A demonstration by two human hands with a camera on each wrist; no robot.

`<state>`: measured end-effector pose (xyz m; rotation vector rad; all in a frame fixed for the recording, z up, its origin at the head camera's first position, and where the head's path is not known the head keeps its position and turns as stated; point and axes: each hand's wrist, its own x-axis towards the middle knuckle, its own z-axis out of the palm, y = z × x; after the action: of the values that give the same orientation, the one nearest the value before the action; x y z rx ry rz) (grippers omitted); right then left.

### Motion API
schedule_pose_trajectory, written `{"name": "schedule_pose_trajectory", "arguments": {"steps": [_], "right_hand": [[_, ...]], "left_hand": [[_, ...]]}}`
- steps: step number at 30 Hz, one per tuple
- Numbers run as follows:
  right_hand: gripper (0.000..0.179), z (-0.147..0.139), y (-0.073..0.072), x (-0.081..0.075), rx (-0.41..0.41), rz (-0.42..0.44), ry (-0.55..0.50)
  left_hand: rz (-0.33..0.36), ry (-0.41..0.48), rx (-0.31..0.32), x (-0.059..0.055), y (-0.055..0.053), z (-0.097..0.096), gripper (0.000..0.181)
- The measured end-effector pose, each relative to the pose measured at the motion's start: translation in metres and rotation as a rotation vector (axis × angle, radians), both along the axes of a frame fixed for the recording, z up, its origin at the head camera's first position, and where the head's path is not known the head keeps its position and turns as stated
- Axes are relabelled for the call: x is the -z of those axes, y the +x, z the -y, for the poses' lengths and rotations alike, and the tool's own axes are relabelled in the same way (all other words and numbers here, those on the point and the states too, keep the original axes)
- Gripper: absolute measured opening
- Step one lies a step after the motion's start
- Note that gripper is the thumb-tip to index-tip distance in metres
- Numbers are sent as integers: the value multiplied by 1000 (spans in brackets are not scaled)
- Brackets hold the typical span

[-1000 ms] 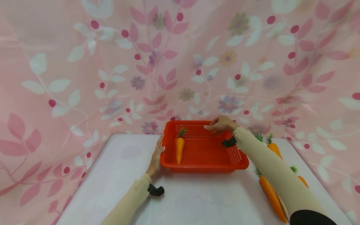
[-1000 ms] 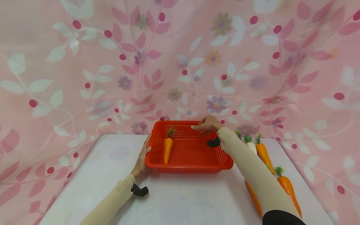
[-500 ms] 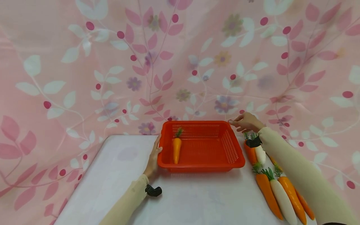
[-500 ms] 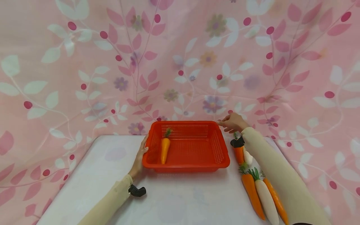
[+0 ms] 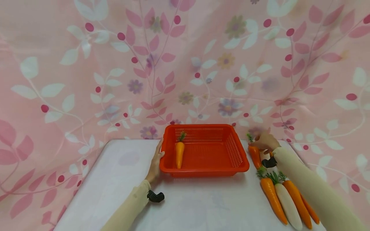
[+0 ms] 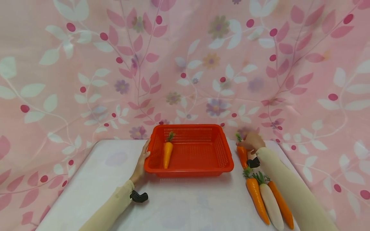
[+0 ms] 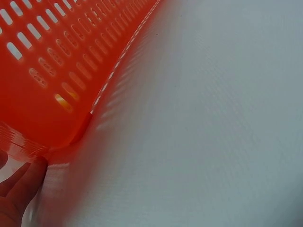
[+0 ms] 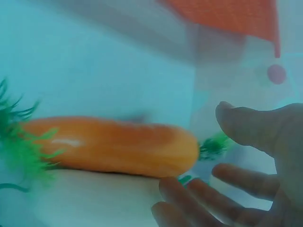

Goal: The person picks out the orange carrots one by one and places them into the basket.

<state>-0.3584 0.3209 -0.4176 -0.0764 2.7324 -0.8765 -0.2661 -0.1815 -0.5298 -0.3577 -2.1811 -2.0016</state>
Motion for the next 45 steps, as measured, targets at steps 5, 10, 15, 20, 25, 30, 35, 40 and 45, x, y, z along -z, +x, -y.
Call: {"name": "schedule_pose_trajectory", "arguments": {"steps": [5,10,15,20,25,30,35,40,45], "right_hand": [[74,-4,3,11,-3,-6,24],[74,-4,4,15,-12,-33,107],[74,-4,3,24,-46,-82,208],[73,-3,-1,33,-95,-93,271],[72,1,-1,36,-138,-92,271],[72,5,-1,35,-131,-95,258],[71,9,-2,34,-122,-85,215],[72,7,-3,35,-125,-70,191],[71,2,-5,38,-109,-38,151]], "left_hand": [[11,-7,-5,0,1,0,63],[18,3,-2,-1,1,0,63],[21,18,4,0,0,0,63],[18,23,8,2,-1,-1,62],[18,11,-7,1,1,-2,63],[18,12,-12,0,1,-2,63],[15,12,-12,0,1,0,63],[9,5,1,-1,1,0,63],[20,27,14,1,1,1,63]]}}
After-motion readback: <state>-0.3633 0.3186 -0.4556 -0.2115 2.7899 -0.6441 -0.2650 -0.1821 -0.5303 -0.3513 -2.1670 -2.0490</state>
